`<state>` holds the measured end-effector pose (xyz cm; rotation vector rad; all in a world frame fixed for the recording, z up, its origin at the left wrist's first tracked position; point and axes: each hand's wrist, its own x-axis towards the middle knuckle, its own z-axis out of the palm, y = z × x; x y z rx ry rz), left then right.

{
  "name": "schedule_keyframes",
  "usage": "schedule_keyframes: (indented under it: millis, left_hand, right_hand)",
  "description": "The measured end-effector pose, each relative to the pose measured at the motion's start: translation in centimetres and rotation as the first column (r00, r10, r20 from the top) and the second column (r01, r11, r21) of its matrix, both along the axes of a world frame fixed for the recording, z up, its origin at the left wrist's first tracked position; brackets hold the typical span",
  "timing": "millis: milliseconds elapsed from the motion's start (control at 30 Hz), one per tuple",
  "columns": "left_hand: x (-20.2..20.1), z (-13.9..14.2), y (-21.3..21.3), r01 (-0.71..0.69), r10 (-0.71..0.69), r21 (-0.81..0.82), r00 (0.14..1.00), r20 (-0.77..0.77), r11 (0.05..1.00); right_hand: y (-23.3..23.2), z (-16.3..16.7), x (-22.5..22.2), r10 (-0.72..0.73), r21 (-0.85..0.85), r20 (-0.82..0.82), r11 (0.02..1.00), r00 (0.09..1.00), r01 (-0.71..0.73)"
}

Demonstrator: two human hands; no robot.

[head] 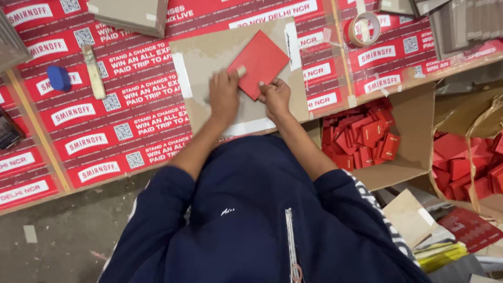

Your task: The person repeatedly picks small red boxes from a pile, places them on a cardboard work surface, applies a white label to the top of each box, and then sets the labeled box aside. The process is repeated for multiple boxes throughout the clip.

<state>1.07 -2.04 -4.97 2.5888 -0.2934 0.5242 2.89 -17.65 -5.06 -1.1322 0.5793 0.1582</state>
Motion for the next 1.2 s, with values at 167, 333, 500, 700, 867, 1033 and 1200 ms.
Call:
schedule_keyframes:
  millis: [167,333,500,700,867,1033,1200]
  left_hand:
    - [-5.7,-1.3,-3.1,0.197,-0.221,-0.197,0.97,-0.104,0.96]
    - [-5.8,1.5,-1.6,0.211,-0.288,-0.299,0.926,-0.243,0.931]
    - [1.6,4.3,-1.3,-0.095,0.049,-0.169,0.966,-0.255,0.981]
    - [6.2,3.9,-7.4,-0.056,0.077,0.081,0.955,-0.287,0.995]
    - [5.3,4.2,-9.3,0.315,-0.31,-0.042,0.886,-0.344,0.948]
    - [6.9,4.4,-6.0,0.239,-0.237,0.145,0.971,-0.031,0.96]
    - [4.1,2.4,-3.1,0.469,-0.468,0.067,0.883,-0.043,0.88]
  right_hand:
    - [-0.8,0.2,0.0,0.052,0.043,-0.042,0.998,0.998,-0.05]
    - [-1.7,1.4,-0.5,0.176,0.092,-0.09,0.981,0.98,-0.168]
    - [-1.5,1.3,-1.8,0.315,0.022,-0.042,0.949,0.948,-0.314]
    - [-1.9,0.3,-2.1,0.379,0.016,0.022,0.925,0.925,-0.379]
    - [-2.5,0.5,-2.1,0.364,-0.161,0.103,0.924,0.926,-0.346]
    - [-3.6,1.6,-0.6,0.471,0.359,-0.048,0.831,0.881,-0.425]
    - [-4.3,1.8,0.1,0.375,0.499,-0.236,0.838,0.896,-0.22]
